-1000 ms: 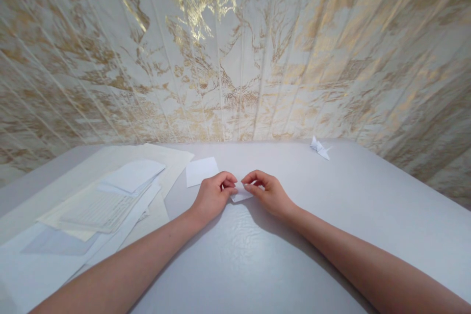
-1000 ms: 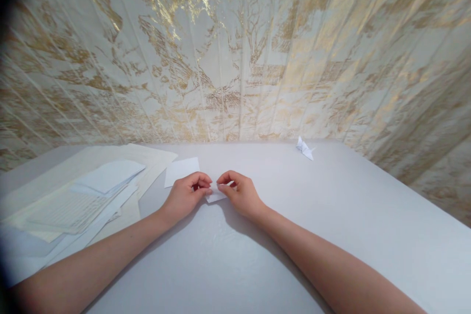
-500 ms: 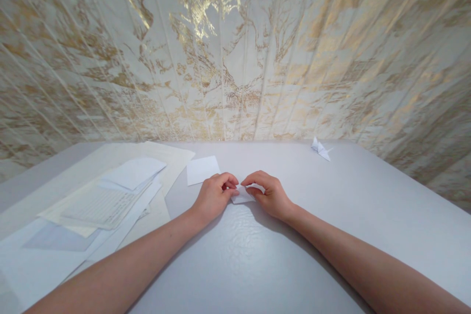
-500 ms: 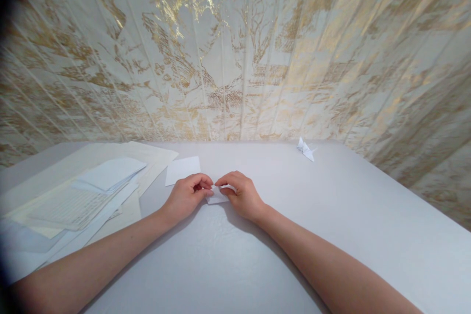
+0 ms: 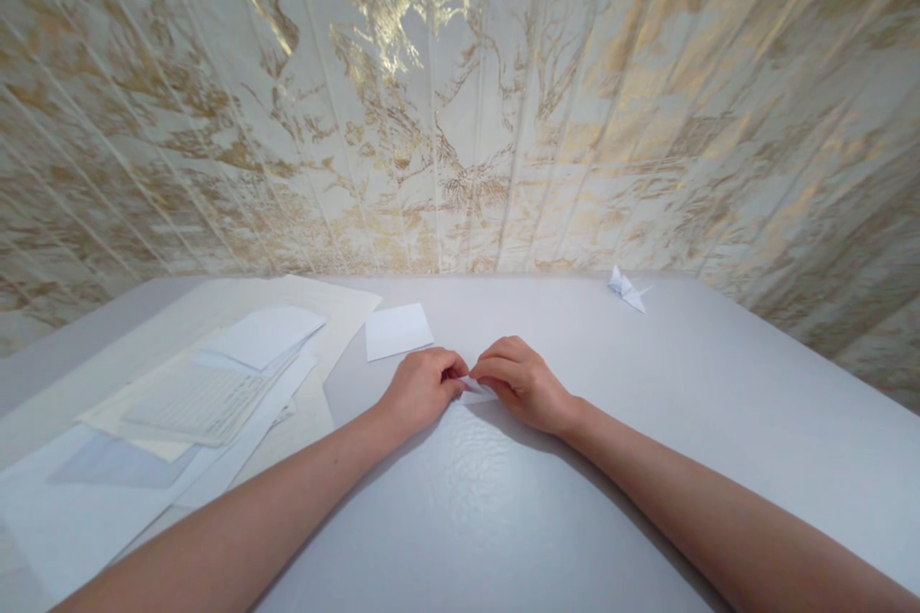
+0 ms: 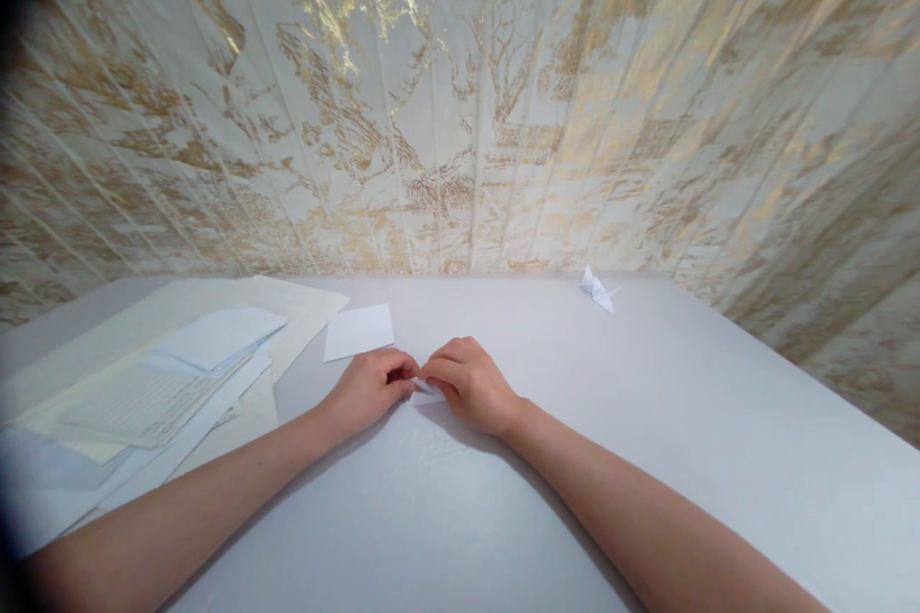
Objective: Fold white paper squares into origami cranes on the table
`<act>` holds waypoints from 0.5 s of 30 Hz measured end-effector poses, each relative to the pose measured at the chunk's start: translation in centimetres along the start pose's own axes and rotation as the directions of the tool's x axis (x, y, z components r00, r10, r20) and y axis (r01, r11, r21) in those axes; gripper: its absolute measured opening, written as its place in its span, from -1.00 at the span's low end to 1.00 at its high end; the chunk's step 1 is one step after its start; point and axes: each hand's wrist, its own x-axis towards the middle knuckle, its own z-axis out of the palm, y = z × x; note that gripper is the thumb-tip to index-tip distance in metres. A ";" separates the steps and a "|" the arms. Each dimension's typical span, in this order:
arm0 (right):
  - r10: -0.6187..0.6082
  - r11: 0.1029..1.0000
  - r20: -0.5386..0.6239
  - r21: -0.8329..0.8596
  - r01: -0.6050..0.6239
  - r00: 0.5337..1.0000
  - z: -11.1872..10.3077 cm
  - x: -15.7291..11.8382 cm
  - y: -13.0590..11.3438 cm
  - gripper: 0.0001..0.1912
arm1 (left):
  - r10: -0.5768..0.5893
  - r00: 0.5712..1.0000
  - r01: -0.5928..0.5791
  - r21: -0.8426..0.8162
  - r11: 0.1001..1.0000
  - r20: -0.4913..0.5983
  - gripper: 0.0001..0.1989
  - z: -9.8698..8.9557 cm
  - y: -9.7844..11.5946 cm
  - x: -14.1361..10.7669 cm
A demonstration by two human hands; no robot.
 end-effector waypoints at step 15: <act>0.022 0.999 0.060 0.029 -0.023 0.998 -0.1 0.1 -0.1 -0.81 | 0.006 1.000 -0.005 -0.037 0.999 0.006 -0.85 0.0 -0.1 -0.1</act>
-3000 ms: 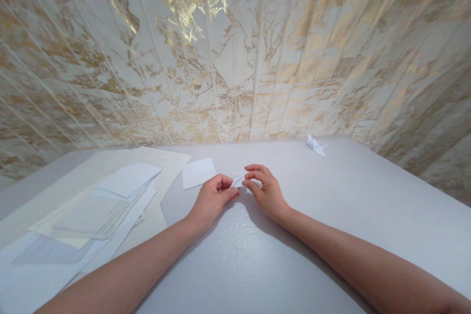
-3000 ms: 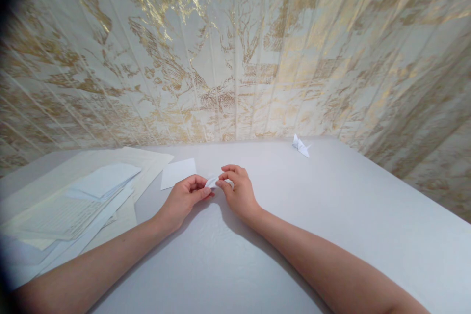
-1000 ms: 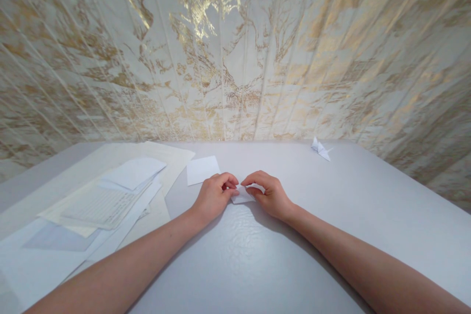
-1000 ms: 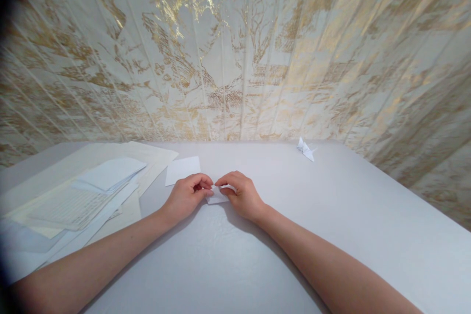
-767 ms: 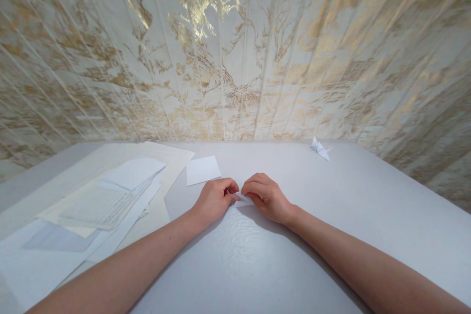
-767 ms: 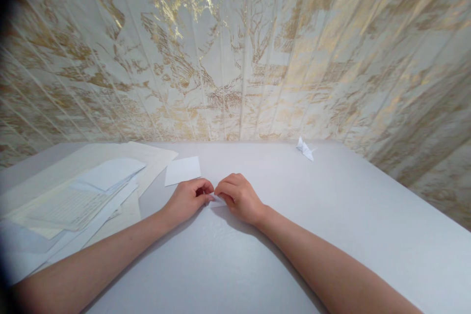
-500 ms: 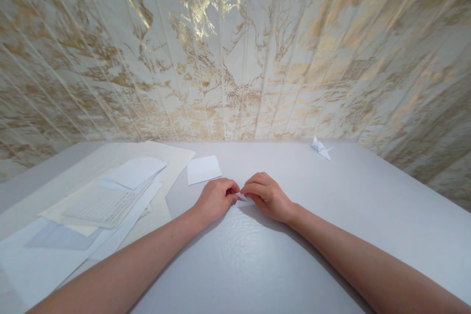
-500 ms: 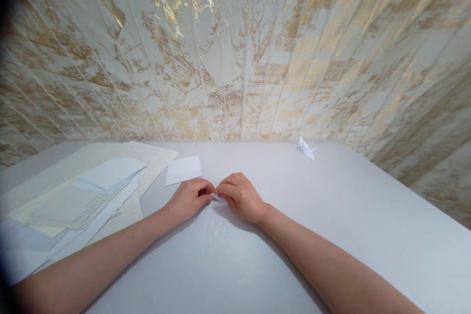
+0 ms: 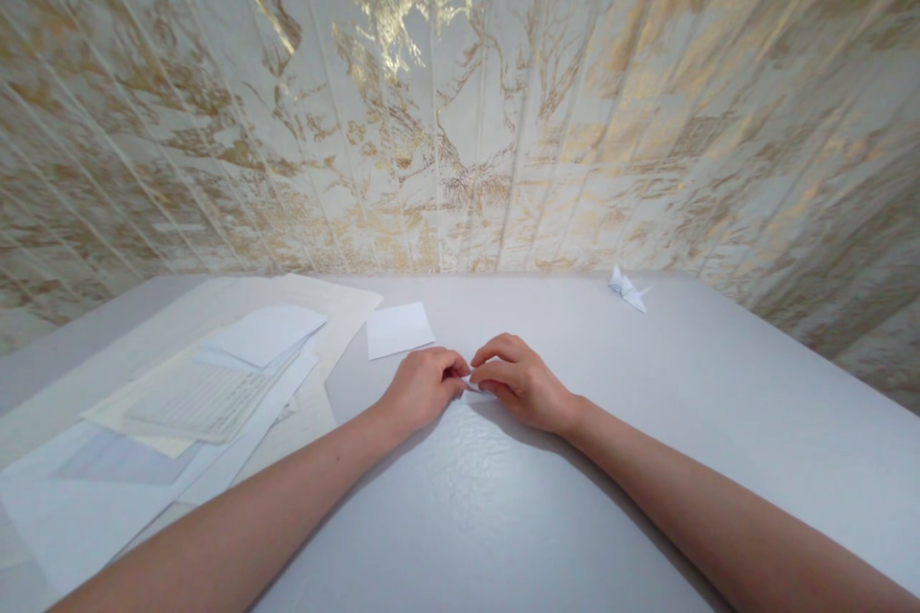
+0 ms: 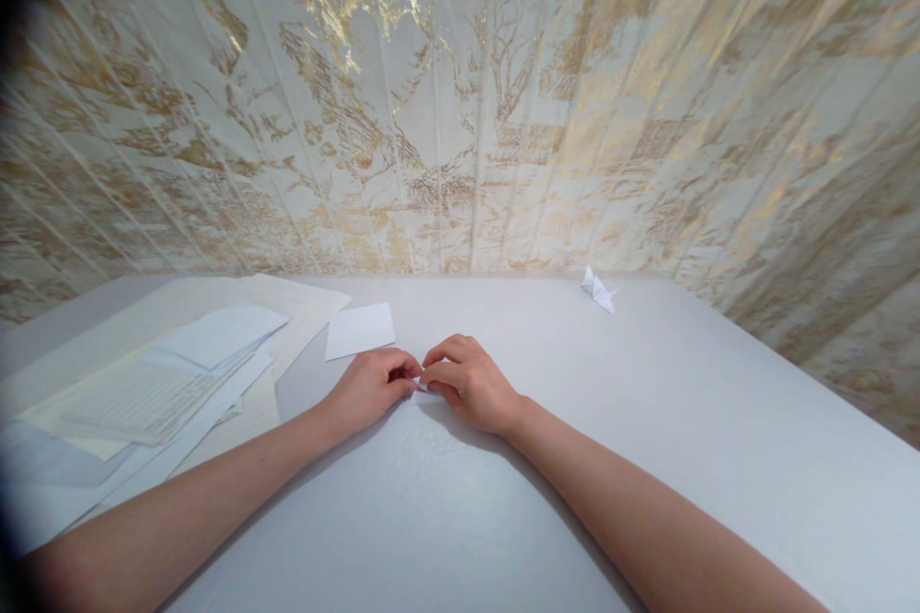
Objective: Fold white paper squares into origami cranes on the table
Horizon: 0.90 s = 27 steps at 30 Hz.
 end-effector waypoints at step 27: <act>0.080 0.995 0.088 0.059 -0.085 0.993 -0.7 -0.1 -0.1 -0.80 | -0.054 0.998 0.053 -0.078 0.996 -0.017 -0.87 0.0 0.2 0.0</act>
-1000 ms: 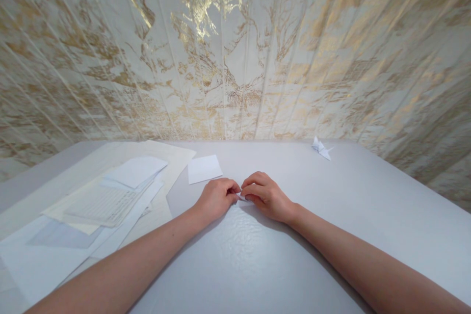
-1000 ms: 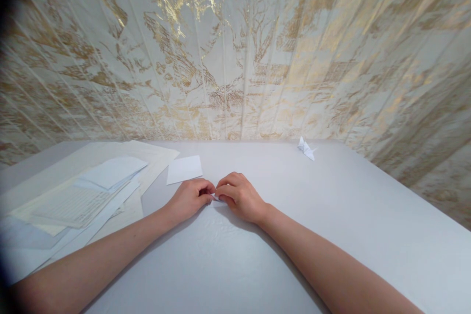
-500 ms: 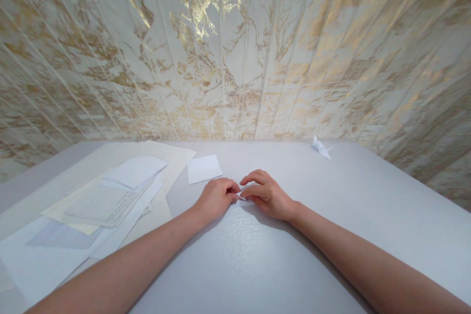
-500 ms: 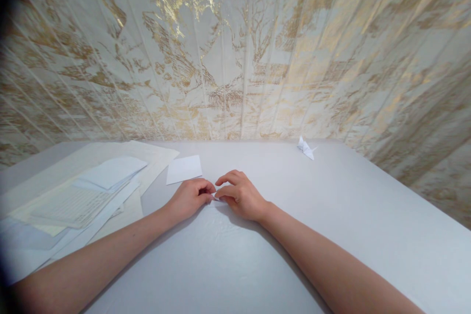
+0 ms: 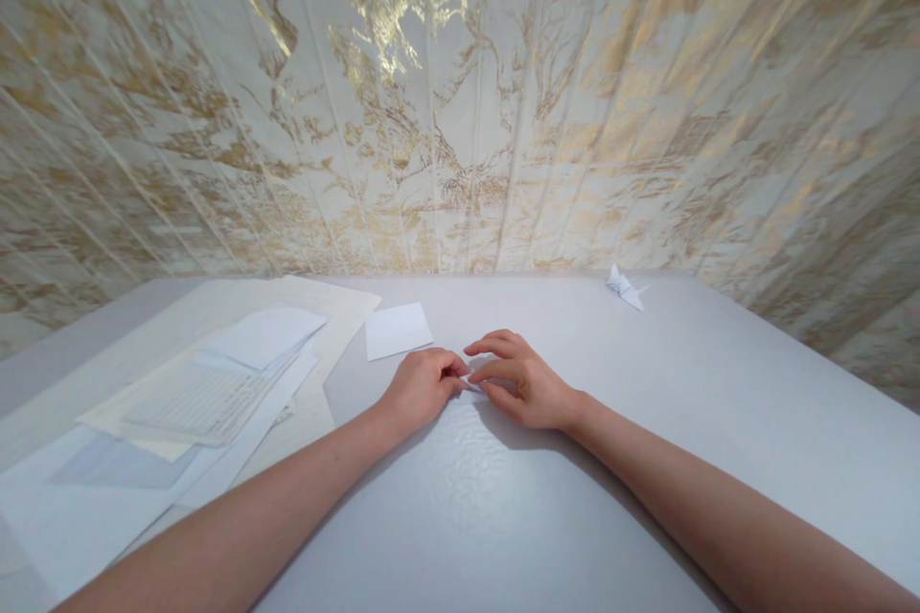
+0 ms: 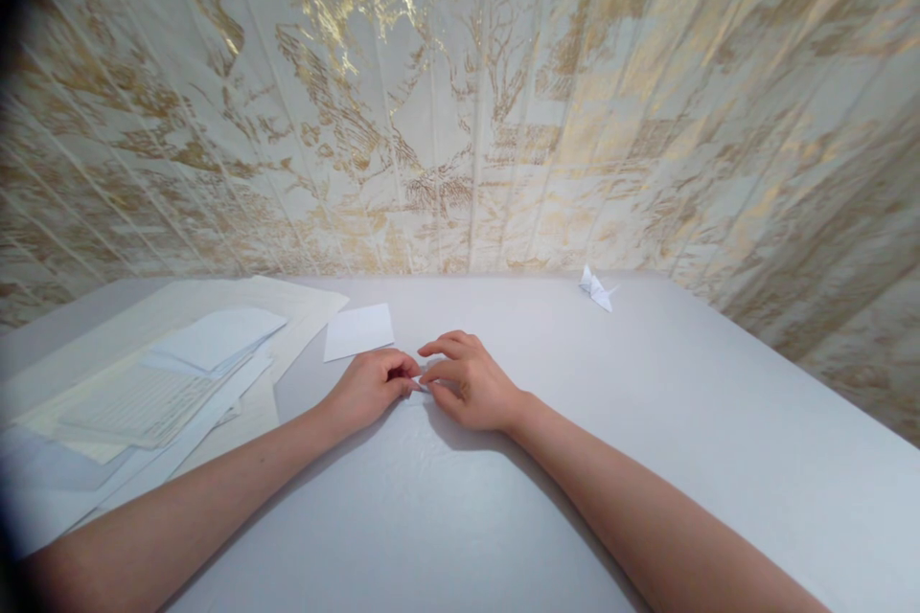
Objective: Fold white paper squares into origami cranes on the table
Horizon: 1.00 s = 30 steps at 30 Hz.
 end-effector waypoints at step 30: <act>0.237 0.970 -0.049 0.075 -0.233 0.970 0.6 -0.2 1.0 -0.88 | -0.028 0.999 0.025 -0.076 0.997 -0.036 -0.93 0.1 0.0 0.1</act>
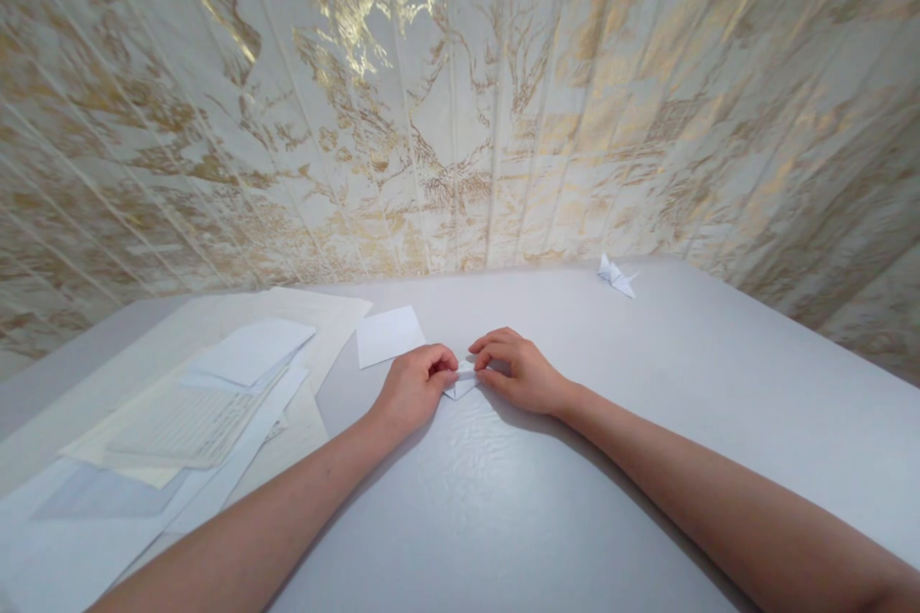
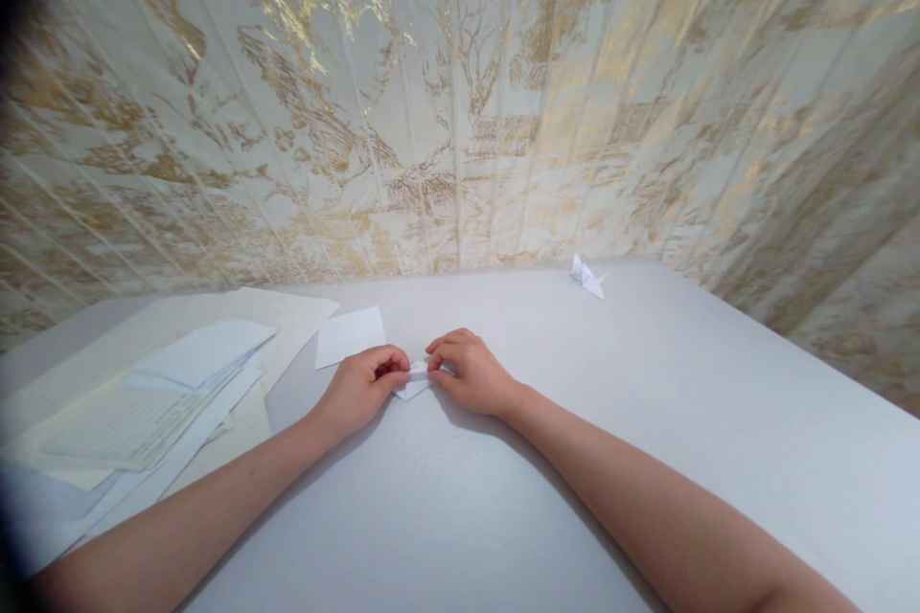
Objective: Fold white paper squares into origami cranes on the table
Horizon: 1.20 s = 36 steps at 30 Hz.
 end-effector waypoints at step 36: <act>0.051 0.997 0.019 0.055 -0.052 0.999 0.9 0.0 -0.5 -0.76 | 0.236 0.966 -0.228 0.077 0.971 -0.107 -0.86 0.5 -0.1 -0.5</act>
